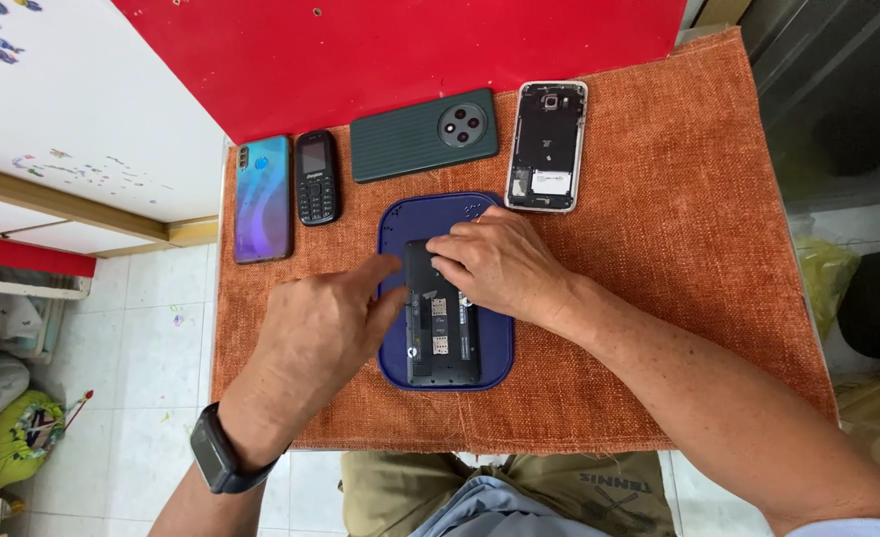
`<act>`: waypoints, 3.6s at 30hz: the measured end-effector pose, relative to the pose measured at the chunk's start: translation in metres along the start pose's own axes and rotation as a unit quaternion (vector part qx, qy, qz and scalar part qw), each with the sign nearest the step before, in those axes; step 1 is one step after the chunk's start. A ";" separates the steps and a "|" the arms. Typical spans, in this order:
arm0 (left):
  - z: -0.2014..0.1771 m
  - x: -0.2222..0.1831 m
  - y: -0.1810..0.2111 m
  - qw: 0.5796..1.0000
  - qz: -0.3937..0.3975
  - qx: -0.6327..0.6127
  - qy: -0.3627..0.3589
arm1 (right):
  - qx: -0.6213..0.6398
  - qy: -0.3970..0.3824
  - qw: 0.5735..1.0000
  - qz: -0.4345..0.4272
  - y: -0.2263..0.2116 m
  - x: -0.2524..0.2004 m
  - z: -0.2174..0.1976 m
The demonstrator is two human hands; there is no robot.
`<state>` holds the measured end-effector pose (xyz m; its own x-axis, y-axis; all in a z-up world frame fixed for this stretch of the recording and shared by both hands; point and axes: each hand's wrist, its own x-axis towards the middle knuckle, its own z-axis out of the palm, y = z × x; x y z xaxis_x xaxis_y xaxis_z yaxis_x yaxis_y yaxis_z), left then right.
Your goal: Unscrewing and disassembling a mobile phone for repair on a workbench.
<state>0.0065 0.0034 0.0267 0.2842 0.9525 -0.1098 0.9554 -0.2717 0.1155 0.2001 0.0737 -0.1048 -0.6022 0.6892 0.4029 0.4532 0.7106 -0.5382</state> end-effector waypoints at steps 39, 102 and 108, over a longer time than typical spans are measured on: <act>0.066 -0.006 -0.020 0.946 0.047 -0.042 0.318 | 0.054 -0.029 0.996 0.066 -0.040 0.015 -0.019; 0.009 0.006 -0.035 0.958 -0.119 -0.216 0.145 | 0.041 -0.015 0.999 0.029 -0.025 0.032 0.014; -0.002 0.012 -0.024 0.959 -0.128 -0.215 0.134 | 0.001 -0.018 1.000 0.005 -0.027 0.047 0.016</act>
<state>-0.0132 0.0211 0.0242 -0.0404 0.9972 0.0630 0.8532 0.0016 0.5215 0.1484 0.0845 -0.0832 -0.6211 0.6902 0.3712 0.4575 0.7039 -0.5434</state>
